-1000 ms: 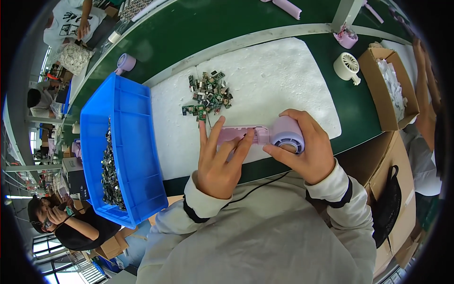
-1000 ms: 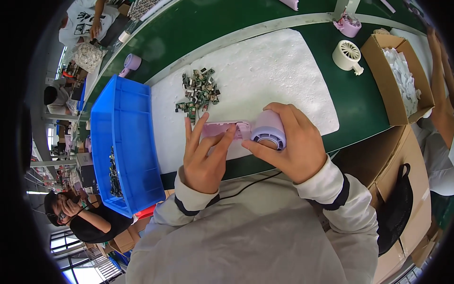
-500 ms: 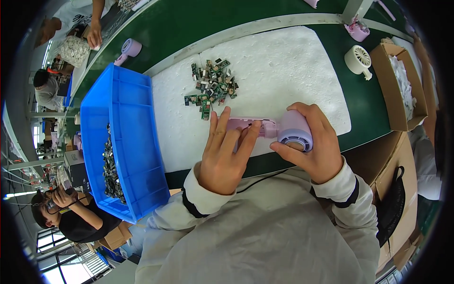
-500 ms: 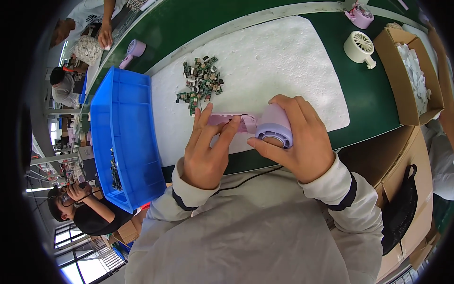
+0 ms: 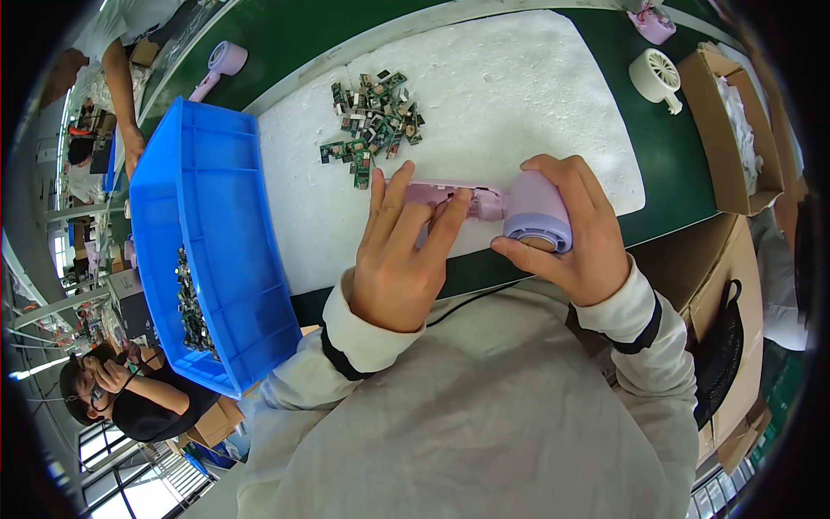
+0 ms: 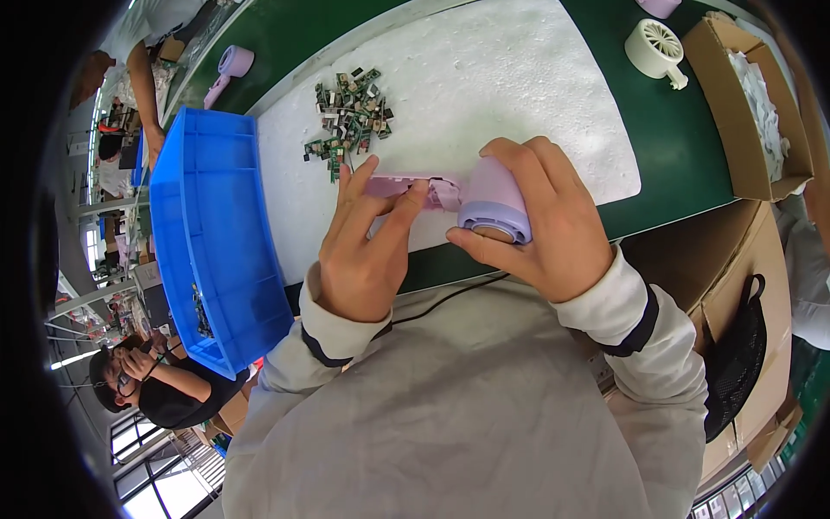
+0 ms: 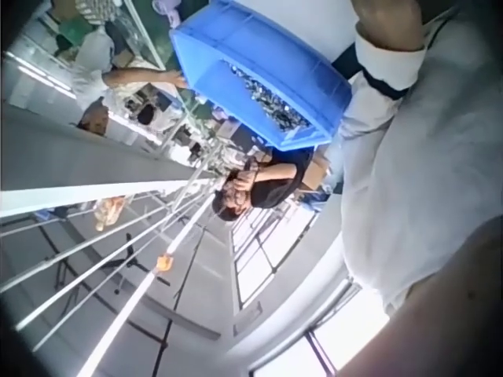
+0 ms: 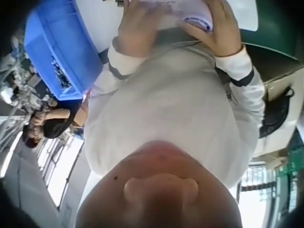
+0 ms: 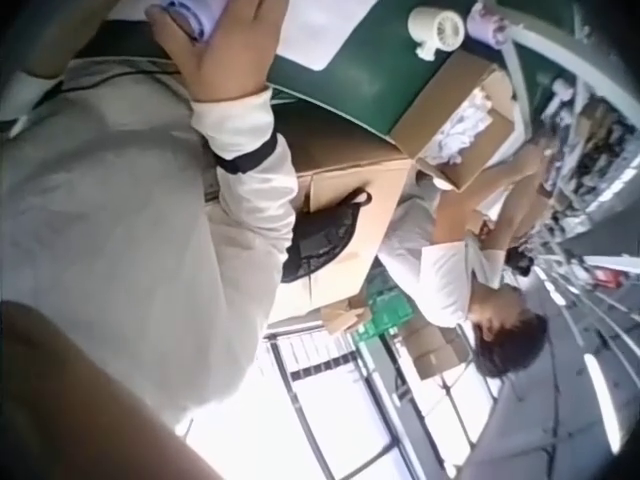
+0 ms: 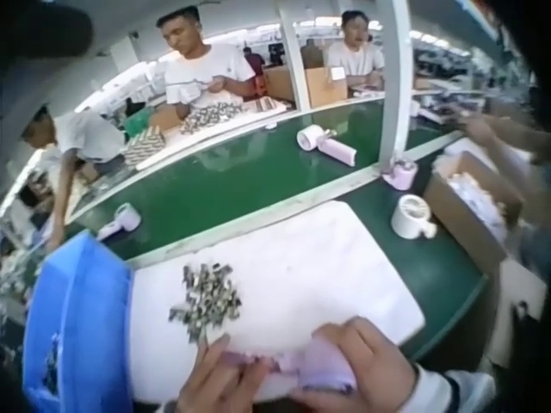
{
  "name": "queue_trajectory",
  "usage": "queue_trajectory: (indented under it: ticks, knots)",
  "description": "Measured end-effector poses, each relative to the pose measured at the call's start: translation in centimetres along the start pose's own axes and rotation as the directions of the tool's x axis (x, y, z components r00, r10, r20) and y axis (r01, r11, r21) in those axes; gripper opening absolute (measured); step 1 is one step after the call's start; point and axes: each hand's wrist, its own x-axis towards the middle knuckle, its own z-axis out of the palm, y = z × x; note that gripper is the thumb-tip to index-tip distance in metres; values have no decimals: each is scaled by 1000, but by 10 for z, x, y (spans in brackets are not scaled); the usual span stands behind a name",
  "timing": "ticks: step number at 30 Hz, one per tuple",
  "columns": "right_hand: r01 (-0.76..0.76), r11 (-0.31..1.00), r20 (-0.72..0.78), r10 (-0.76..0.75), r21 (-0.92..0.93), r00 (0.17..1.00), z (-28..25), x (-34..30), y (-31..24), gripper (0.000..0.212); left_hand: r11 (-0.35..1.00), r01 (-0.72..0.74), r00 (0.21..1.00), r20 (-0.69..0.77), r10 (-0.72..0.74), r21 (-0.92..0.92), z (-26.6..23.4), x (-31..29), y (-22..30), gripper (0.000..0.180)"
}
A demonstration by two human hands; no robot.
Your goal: The person picks up a circuit board from a blue bin and connects it to wires inside a pink fan housing. They then place the circuit board into the housing, fit a motor assembly onto the unit, and set the partially assembled fan on the table.
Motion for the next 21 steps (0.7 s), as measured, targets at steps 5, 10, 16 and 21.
queue_trajectory:
  ticks: [5,10,16,21]
  knots:
    - [35,999,3,-35,-12,999,-1,-2,1,72,1000,7,1000,-14,-7,1,-1,-1,3,45]
    - [25,1000,10,-24,-11,1000,-1,-4,1,73,999,39,999,-19,-39,6,-3,-1,8,46]
    - [-3,1000,8,3,9,1000,-5,-2,-1,70,1000,-1,999,-44,1,-15,-4,-1,6,48]
    - [-74,993,26,72,89,997,-6,0,-5,67,999,6,996,-83,-9,-43,-3,-1,4,49]
